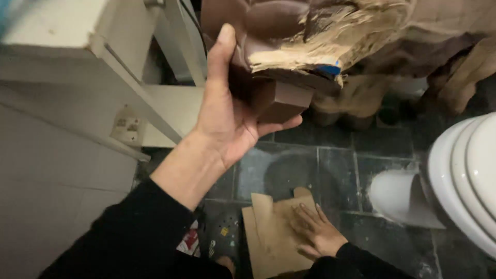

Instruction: Applying and smoothing filler paste onto a large mannequin sculpture in a bathroom.

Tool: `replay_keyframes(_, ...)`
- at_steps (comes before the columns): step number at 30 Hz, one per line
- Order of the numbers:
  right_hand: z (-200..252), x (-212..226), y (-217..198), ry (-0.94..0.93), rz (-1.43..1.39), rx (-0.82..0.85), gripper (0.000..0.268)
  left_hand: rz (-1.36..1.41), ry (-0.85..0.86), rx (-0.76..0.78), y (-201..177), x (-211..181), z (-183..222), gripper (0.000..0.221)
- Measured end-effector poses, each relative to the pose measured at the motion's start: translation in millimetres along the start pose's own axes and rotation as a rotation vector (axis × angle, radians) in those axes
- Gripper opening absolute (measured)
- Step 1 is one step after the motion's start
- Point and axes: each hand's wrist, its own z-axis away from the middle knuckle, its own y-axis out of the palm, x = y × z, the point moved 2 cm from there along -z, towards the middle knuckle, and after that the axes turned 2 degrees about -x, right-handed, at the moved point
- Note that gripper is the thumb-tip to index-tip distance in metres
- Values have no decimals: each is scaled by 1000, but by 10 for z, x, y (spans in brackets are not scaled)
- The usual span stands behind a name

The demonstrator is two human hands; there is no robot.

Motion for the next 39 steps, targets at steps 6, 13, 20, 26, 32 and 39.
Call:
replay_keyframes(6, -137, 28, 209, 120, 166, -114, 87, -105, 18, 5, -90, 2, 101, 119)
replay_keyframes(13, -471, 29, -7, 91, 199, -65, 91, -94, 31, 46, -162, 62, 73, 118)
replay_keyframes(20, -804, 185, -211, 80, 259, 158, 98, -50, 40, 55, -145, 79, 83, 104)
replay_keyframes(26, -765, 152, -82, 31, 232, 252, 108, -26, 48, 47, -176, 86, 104, 89)
replay_keyframes(32, -806, 269, -264, 24, 226, 401, 110, 37, 17, 31, -232, 107, 104, 83)
replay_keyframes(39, -31, 147, -106, -159, 215, 39, 99, -32, 107, 75, -299, 105, 144, 68)
